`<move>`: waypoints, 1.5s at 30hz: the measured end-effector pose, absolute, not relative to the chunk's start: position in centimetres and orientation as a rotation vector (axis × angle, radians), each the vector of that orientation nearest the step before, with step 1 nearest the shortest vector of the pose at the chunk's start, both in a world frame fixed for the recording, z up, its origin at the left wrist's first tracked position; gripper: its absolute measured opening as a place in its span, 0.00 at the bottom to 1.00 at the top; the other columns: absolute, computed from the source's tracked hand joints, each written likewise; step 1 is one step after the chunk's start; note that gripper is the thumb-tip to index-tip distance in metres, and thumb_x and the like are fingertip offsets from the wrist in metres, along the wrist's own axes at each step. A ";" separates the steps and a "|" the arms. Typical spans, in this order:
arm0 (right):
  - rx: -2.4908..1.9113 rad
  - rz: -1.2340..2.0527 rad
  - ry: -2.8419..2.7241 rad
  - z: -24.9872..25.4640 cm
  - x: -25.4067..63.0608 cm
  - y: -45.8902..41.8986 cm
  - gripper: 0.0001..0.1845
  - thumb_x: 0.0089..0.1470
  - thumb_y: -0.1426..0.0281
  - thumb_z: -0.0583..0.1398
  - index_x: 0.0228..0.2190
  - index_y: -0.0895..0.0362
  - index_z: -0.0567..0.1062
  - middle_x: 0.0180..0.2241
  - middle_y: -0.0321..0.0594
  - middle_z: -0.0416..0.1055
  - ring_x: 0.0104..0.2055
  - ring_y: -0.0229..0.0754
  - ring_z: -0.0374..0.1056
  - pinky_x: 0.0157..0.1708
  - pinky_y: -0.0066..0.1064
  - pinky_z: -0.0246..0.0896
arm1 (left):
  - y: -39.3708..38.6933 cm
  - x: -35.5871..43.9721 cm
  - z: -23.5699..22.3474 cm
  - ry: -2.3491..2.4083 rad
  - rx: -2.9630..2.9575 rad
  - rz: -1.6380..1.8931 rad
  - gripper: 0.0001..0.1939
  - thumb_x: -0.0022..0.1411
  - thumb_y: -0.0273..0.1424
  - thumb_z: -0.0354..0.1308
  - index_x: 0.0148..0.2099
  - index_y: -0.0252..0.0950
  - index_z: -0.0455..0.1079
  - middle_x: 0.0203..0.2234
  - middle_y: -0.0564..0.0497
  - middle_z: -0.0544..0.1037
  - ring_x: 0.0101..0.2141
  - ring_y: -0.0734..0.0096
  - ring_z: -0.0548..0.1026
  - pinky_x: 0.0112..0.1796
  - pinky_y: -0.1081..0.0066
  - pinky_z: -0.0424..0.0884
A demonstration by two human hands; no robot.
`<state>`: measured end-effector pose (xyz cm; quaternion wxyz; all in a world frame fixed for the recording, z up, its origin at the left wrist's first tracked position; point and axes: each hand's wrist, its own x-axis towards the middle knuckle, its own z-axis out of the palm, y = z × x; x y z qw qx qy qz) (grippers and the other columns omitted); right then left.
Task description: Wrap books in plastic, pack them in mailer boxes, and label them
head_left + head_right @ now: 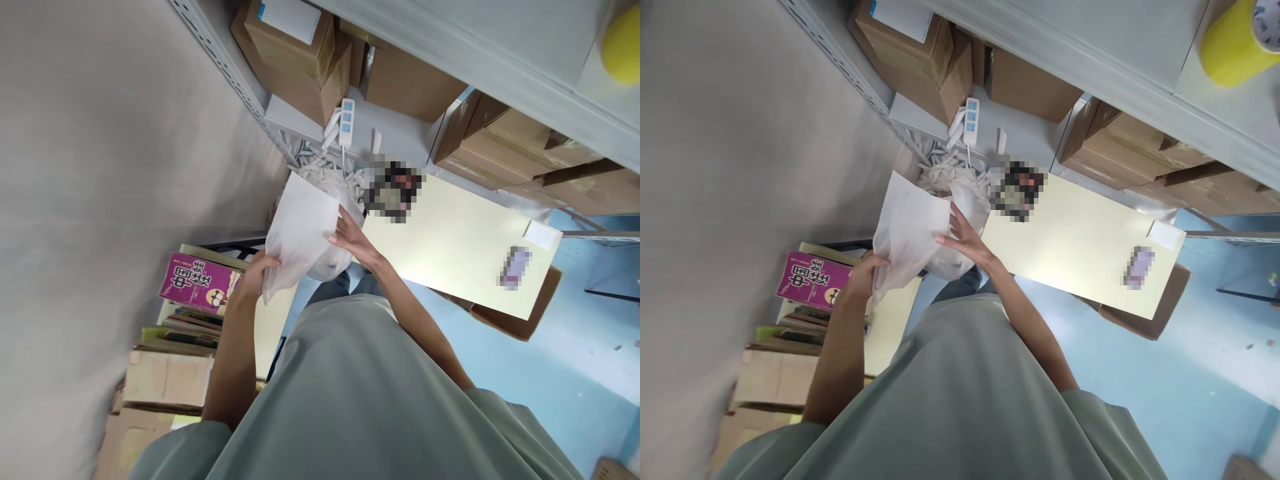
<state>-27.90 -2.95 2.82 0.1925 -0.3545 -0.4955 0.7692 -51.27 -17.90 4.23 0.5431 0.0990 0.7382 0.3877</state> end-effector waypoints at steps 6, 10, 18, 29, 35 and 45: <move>-1.016 1.999 -1.463 4.7 -27.4 -2.3 0.45 0.47 0.43 0.75 0.59 0.51 0.73 0.58 0.44 0.77 0.61 0.53 0.72 0.62 0.46 0.71 | -18.1 -51.2 3.7 1.683 0.259 0.808 0.18 0.40 0.44 0.60 0.32 0.39 0.75 0.24 0.51 0.75 0.29 0.59 0.74 0.28 0.66 0.70; -1.244 1.840 -1.535 2.8 -25.3 -2.8 0.28 0.54 0.43 0.70 0.40 0.55 0.78 0.36 0.39 0.80 0.39 0.46 0.76 0.41 0.36 0.75 | -17.6 -51.7 2.8 1.881 0.446 0.697 0.17 0.48 0.47 0.61 0.30 0.37 0.74 0.24 0.51 0.73 0.29 0.62 0.71 0.28 0.68 0.65; -1.802 1.431 -1.770 -0.6 -22.5 -6.2 0.14 0.67 0.56 0.60 0.41 0.53 0.77 0.24 0.33 0.75 0.27 0.42 0.75 0.33 0.29 0.68 | -16.2 -51.4 -0.5 2.200 1.179 0.417 0.16 0.68 0.41 0.56 0.38 0.36 0.79 0.34 0.43 0.82 0.41 0.54 0.80 0.45 0.63 0.73; -1.436 1.745 -2.157 -5.4 -29.0 -9.8 0.12 0.72 0.66 0.57 0.45 0.50 0.82 0.44 0.36 0.84 0.49 0.42 0.81 0.52 0.29 0.72 | -16.7 -44.9 -6.0 1.757 1.261 0.347 0.32 0.63 0.30 0.57 0.69 0.37 0.70 0.55 0.43 0.83 0.47 0.53 0.83 0.49 0.62 0.78; -1.832 1.215 -2.522 -7.1 -31.9 -5.1 0.27 0.73 0.63 0.58 0.70 0.49 0.68 0.67 0.57 0.67 0.50 0.52 0.80 0.54 0.45 0.74 | -17.0 -47.4 -7.5 2.065 1.235 0.150 0.19 0.64 0.27 0.56 0.55 0.35 0.79 0.52 0.39 0.83 0.50 0.47 0.82 0.52 0.59 0.77; -1.698 0.983 -2.801 -5.6 -30.0 -0.5 0.17 0.72 0.76 0.53 0.53 0.61 0.80 0.54 0.59 0.79 0.55 0.56 0.77 0.58 0.45 0.70 | -16.6 -49.2 -6.8 2.154 1.254 0.285 0.17 0.64 0.27 0.57 0.53 0.35 0.80 0.51 0.39 0.82 0.51 0.45 0.79 0.55 0.55 0.74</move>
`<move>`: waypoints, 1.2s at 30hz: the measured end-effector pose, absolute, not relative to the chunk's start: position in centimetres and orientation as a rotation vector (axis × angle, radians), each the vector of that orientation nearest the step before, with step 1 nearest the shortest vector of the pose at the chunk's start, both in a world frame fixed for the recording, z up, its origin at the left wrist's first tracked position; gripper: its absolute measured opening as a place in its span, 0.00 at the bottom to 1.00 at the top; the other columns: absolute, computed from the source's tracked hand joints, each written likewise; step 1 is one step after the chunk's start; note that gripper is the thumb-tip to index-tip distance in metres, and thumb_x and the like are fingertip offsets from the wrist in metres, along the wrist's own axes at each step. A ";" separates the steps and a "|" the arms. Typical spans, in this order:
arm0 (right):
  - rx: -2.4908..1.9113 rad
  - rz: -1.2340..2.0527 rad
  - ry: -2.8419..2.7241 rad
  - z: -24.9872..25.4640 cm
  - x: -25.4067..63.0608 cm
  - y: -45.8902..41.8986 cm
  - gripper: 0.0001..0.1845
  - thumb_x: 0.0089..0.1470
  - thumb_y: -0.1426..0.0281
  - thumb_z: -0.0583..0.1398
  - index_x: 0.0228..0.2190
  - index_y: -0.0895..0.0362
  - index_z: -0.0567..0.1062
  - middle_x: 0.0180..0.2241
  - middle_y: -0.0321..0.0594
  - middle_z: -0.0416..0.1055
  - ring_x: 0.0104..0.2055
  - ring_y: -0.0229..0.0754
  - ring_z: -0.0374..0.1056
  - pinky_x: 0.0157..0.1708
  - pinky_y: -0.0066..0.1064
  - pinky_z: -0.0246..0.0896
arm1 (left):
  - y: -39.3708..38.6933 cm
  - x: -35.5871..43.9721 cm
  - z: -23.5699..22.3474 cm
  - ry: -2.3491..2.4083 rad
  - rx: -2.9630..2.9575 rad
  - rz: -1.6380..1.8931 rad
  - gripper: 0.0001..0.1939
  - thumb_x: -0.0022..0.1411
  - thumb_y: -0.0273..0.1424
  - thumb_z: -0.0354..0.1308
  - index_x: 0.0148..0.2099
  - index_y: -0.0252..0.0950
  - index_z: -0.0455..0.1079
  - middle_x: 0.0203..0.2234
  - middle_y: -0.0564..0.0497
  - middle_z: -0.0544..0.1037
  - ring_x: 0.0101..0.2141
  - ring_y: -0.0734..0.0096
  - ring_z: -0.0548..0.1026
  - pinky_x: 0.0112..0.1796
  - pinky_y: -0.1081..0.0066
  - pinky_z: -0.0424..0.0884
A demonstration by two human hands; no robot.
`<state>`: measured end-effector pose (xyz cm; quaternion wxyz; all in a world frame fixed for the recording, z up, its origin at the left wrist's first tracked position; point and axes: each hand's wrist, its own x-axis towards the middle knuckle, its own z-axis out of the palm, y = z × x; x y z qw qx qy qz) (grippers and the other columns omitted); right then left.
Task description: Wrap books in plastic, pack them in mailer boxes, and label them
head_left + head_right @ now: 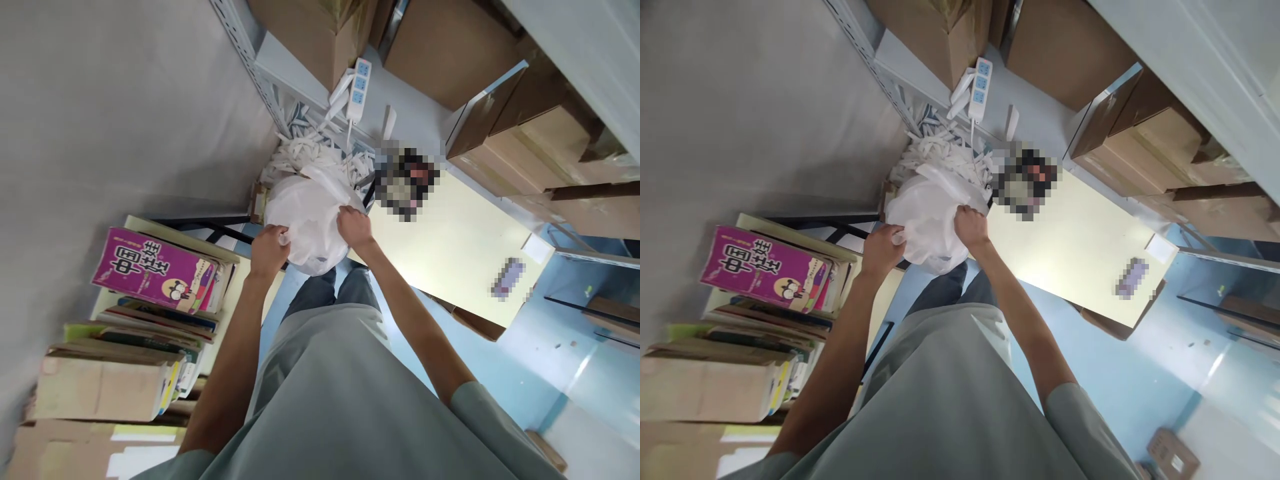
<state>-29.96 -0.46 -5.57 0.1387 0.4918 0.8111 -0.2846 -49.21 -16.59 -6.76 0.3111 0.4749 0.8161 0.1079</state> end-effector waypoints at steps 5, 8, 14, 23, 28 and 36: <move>1.722 -1.320 2.529 0.7 -24.5 -1.5 0.21 0.75 0.55 0.53 0.48 0.53 0.82 0.49 0.46 0.82 0.49 0.50 0.79 0.53 0.37 0.73 | -15.2 -48.0 -8.2 2.059 1.292 0.305 0.20 0.65 0.27 0.56 0.56 0.36 0.79 0.54 0.38 0.82 0.55 0.43 0.76 0.61 0.50 0.70; 1.963 -1.599 2.448 2.9 -22.2 -2.0 0.23 0.68 0.49 0.59 0.46 0.54 0.83 0.41 0.42 0.82 0.41 0.45 0.78 0.48 0.35 0.76 | -14.7 -47.2 -8.5 1.885 1.305 0.188 0.33 0.65 0.32 0.60 0.71 0.34 0.67 0.71 0.33 0.68 0.60 0.40 0.75 0.60 0.51 0.70; 2.329 -1.857 2.216 5.6 -19.2 -3.3 0.25 0.63 0.52 0.66 0.53 0.55 0.81 0.34 0.38 0.79 0.35 0.41 0.73 0.40 0.35 0.74 | -13.7 -45.1 -2.1 1.828 1.400 0.384 0.42 0.74 0.45 0.55 0.82 0.39 0.45 0.79 0.36 0.49 0.75 0.30 0.53 0.68 0.39 0.59; 2.513 -2.094 2.201 9.0 -15.9 -4.5 0.35 0.62 0.50 0.66 0.64 0.52 0.73 0.51 0.48 0.82 0.49 0.49 0.78 0.50 0.42 0.78 | -8.1 -40.2 4.0 1.388 1.416 0.668 0.46 0.62 0.49 0.70 0.76 0.42 0.60 0.71 0.43 0.68 0.69 0.47 0.67 0.68 0.56 0.64; 2.731 -1.959 2.233 9.9 -12.5 -4.9 0.39 0.64 0.50 0.65 0.70 0.51 0.67 0.47 0.44 0.83 0.49 0.47 0.78 0.51 0.42 0.77 | -5.3 -37.2 1.8 1.329 1.488 0.627 0.24 0.62 0.46 0.70 0.56 0.40 0.77 0.58 0.45 0.79 0.60 0.50 0.75 0.64 0.57 0.68; 3.231 -1.667 2.066 10.3 -6.4 -6.6 0.39 0.64 0.52 0.64 0.70 0.53 0.66 0.55 0.49 0.79 0.59 0.50 0.76 0.56 0.45 0.77 | -2.9 -30.5 0.7 1.154 1.469 0.539 0.29 0.55 0.45 0.72 0.55 0.37 0.75 0.50 0.44 0.83 0.51 0.53 0.79 0.49 0.64 0.73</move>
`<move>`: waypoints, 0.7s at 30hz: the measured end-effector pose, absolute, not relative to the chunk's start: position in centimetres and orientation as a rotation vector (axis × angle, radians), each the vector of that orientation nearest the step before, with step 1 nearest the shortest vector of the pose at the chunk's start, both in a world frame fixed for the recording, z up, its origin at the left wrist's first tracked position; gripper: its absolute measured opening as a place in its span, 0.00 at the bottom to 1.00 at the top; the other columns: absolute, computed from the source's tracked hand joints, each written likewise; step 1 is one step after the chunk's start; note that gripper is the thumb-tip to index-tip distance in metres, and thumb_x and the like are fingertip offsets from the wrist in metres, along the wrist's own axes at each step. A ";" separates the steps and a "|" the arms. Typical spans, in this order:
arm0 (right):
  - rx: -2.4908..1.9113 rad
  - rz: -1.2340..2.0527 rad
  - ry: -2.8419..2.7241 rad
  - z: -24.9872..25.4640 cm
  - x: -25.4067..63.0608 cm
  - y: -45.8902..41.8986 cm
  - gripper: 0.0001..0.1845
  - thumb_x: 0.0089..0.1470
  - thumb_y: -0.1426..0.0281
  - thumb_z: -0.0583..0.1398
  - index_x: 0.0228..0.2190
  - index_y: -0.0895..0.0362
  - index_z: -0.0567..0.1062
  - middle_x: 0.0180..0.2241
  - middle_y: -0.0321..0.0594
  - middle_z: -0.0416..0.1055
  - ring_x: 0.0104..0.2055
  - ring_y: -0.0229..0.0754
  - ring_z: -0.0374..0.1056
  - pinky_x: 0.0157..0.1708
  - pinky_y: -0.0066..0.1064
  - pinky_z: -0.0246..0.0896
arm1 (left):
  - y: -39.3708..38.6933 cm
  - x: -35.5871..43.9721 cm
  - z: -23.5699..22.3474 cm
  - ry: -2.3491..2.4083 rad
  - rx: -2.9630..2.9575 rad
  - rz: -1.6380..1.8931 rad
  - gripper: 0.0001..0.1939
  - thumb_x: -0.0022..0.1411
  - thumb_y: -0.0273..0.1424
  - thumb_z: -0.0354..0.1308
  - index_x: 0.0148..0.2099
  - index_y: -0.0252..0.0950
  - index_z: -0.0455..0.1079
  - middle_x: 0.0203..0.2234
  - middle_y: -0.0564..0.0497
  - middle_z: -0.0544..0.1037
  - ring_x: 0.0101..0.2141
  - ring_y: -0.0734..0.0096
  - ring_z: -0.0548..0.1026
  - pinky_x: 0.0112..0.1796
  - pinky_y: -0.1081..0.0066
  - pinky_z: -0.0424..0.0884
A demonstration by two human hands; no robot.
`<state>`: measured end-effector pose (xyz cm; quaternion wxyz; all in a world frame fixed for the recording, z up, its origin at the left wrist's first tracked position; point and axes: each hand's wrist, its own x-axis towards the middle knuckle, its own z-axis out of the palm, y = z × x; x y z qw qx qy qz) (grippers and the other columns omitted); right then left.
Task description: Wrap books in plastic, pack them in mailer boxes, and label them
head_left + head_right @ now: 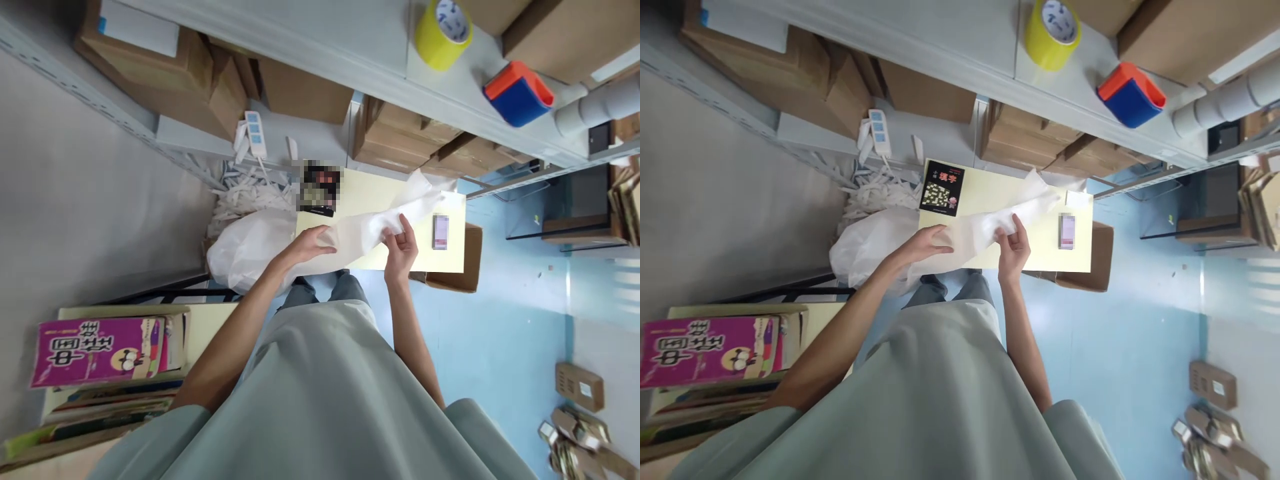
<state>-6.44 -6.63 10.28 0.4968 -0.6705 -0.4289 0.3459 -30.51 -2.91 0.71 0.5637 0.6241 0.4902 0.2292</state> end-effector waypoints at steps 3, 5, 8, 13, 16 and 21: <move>-1.679 0.754 -0.956 9.4 -3.3 -7.0 0.39 0.63 0.52 0.64 0.69 0.55 0.67 0.52 0.49 0.80 0.55 0.48 0.78 0.54 0.43 0.78 | -1.8 -28.2 0.9 1.223 1.580 0.467 0.15 0.60 0.43 0.67 0.37 0.37 0.74 0.33 0.51 0.81 0.37 0.61 0.78 0.39 0.68 0.69; -1.740 0.741 -0.929 8.2 -0.7 -7.1 0.40 0.63 0.51 0.63 0.69 0.56 0.67 0.46 0.44 0.80 0.50 0.46 0.79 0.52 0.42 0.79 | -0.9 -26.8 1.3 1.315 1.667 0.427 0.14 0.63 0.43 0.65 0.33 0.38 0.72 0.28 0.53 0.78 0.33 0.64 0.75 0.36 0.69 0.66; -1.831 0.820 -0.920 5.8 3.4 -7.1 0.42 0.61 0.49 0.63 0.68 0.57 0.66 0.43 0.41 0.80 0.45 0.44 0.80 0.47 0.39 0.81 | 0.4 -24.6 2.0 1.426 1.788 0.353 0.11 0.66 0.40 0.63 0.35 0.39 0.75 0.30 0.49 0.80 0.35 0.59 0.77 0.37 0.67 0.66; -2.168 1.157 -1.038 3.2 9.4 -6.9 0.41 0.62 0.57 0.65 0.70 0.61 0.63 0.42 0.46 0.83 0.37 0.46 0.83 0.45 0.39 0.78 | 2.3 -20.2 2.9 1.445 2.002 0.264 0.07 0.68 0.30 0.60 0.42 0.38 0.81 0.41 0.39 0.84 0.47 0.47 0.80 0.50 0.57 0.71; -2.446 1.195 -1.292 3.2 11.8 -6.3 0.34 0.63 0.64 0.66 0.66 0.62 0.69 0.36 0.45 0.84 0.41 0.52 0.83 0.52 0.45 0.75 | 3.0 -17.7 3.3 1.369 2.169 0.222 0.12 0.68 0.25 0.56 0.42 0.38 0.82 0.43 0.39 0.84 0.52 0.47 0.77 0.56 0.53 0.70; -2.112 0.921 -1.760 3.6 13.6 -3.6 0.39 0.59 0.67 0.70 0.69 0.54 0.68 0.63 0.56 0.73 0.65 0.59 0.70 0.64 0.52 0.67 | 3.6 -14.7 3.3 1.339 2.242 0.146 0.15 0.66 0.21 0.54 0.43 0.40 0.81 0.44 0.40 0.82 0.51 0.50 0.77 0.56 0.54 0.72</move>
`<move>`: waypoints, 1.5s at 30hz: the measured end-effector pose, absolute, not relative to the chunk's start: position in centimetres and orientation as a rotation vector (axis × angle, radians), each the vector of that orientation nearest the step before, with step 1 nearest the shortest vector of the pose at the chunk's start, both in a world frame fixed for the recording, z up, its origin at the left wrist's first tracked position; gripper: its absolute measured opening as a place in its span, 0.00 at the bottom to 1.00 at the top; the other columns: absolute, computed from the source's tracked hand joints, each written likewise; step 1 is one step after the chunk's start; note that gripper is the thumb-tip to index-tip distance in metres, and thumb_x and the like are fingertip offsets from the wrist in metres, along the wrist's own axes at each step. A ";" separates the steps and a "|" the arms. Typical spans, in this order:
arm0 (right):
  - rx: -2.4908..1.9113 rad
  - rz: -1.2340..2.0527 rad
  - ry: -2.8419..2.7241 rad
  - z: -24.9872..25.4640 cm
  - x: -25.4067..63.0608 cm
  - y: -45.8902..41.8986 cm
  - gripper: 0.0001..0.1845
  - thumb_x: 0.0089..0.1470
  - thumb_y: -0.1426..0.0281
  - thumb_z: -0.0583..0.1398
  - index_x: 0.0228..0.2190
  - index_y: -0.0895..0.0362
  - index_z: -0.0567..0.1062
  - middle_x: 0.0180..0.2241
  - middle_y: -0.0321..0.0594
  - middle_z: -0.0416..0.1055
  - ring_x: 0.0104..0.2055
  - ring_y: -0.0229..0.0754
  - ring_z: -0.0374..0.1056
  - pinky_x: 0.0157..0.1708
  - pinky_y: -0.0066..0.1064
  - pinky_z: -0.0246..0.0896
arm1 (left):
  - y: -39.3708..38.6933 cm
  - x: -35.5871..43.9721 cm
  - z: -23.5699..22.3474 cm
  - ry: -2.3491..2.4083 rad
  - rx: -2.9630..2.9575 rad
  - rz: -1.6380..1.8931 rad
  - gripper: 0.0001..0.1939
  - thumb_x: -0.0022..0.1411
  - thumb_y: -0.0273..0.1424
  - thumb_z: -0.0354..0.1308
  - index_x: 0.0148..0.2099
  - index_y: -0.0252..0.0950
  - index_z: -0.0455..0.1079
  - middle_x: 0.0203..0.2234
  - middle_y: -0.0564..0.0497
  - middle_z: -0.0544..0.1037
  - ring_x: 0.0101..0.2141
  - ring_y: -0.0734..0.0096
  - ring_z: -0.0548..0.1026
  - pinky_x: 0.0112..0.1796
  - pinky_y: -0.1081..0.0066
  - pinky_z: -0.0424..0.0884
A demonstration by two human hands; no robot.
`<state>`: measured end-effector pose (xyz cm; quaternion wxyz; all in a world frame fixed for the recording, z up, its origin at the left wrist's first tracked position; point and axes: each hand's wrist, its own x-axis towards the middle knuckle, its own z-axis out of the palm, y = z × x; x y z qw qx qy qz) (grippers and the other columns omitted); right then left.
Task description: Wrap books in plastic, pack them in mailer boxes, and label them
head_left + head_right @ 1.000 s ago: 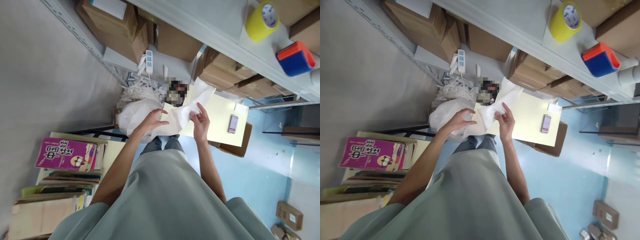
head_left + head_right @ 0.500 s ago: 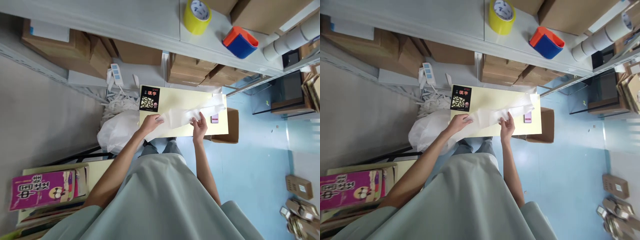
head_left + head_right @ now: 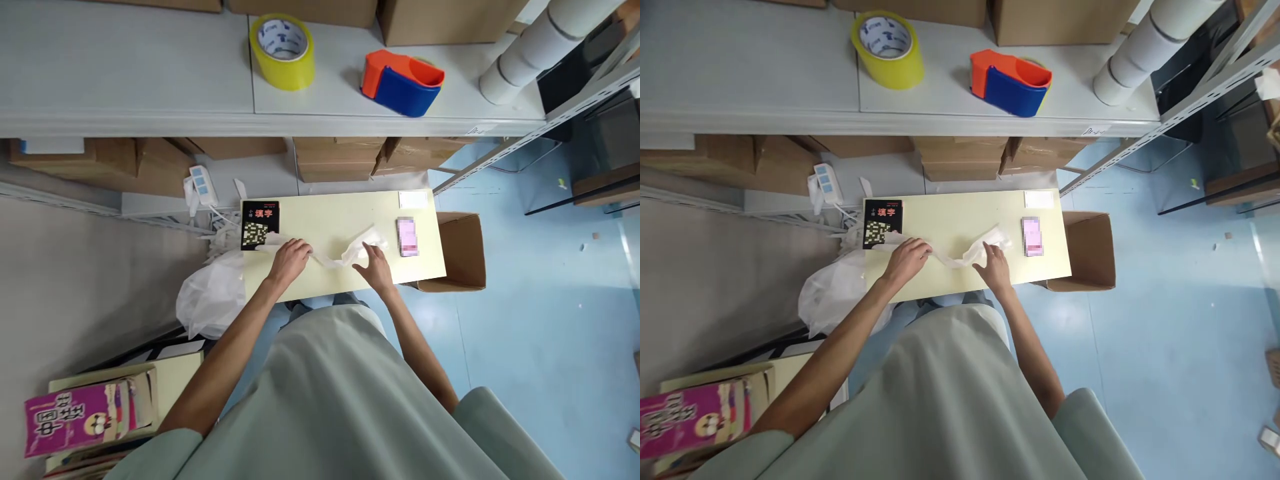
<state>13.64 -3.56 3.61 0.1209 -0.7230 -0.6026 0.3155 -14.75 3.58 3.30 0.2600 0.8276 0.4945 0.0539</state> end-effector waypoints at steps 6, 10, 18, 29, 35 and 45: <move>-1.524 1.054 -2.206 1.7 12.8 0.3 0.31 0.61 0.67 0.71 0.64 0.50 0.74 0.66 0.50 0.71 0.68 0.55 0.65 0.68 0.48 0.63 | 2.9 -12.8 3.7 1.552 2.144 0.067 0.11 0.64 0.23 0.57 0.44 0.40 0.78 0.45 0.41 0.84 0.49 0.50 0.80 0.52 0.57 0.74; -1.465 1.039 -2.449 -0.4 12.6 1.6 0.25 0.66 0.71 0.67 0.62 0.55 0.76 0.62 0.52 0.75 0.66 0.54 0.68 0.68 0.46 0.60 | 1.8 -13.2 4.0 1.724 2.020 0.055 0.14 0.59 0.22 0.59 0.46 0.40 0.76 0.47 0.42 0.86 0.50 0.50 0.82 0.51 0.59 0.76; -1.818 1.086 -2.460 -2.1 17.3 4.9 0.15 0.72 0.76 0.55 0.49 0.59 0.81 0.48 0.48 0.83 0.50 0.49 0.78 0.55 0.35 0.64 | 0.2 -16.3 3.5 1.664 2.177 0.107 0.07 0.59 0.23 0.59 0.37 0.41 0.72 0.67 0.42 0.74 0.67 0.52 0.72 0.63 0.56 0.74; -1.688 0.734 -2.289 -0.1 17.9 5.6 0.18 0.75 0.62 0.55 0.51 0.58 0.80 0.45 0.51 0.81 0.53 0.56 0.73 0.59 0.45 0.64 | -0.1 -14.9 -0.5 1.561 2.140 -0.070 0.08 0.57 0.20 0.60 0.37 0.37 0.76 0.78 0.41 0.54 0.77 0.46 0.51 0.72 0.50 0.64; -1.204 0.775 -2.537 2.2 12.4 1.8 0.36 0.67 0.61 0.67 0.69 0.58 0.66 0.70 0.56 0.65 0.74 0.59 0.56 0.71 0.52 0.55 | 0.4 -14.0 0.6 1.496 2.211 0.018 0.11 0.57 0.19 0.57 0.40 0.35 0.76 0.77 0.38 0.55 0.77 0.49 0.52 0.72 0.51 0.63; -1.491 0.919 -2.978 2.3 12.1 3.9 0.16 0.70 0.78 0.56 0.51 0.59 0.81 0.51 0.53 0.78 0.52 0.50 0.77 0.59 0.39 0.65 | 0.9 -15.8 5.0 1.676 2.104 -0.004 0.10 0.60 0.22 0.57 0.41 0.40 0.75 0.69 0.45 0.72 0.58 0.52 0.79 0.54 0.57 0.79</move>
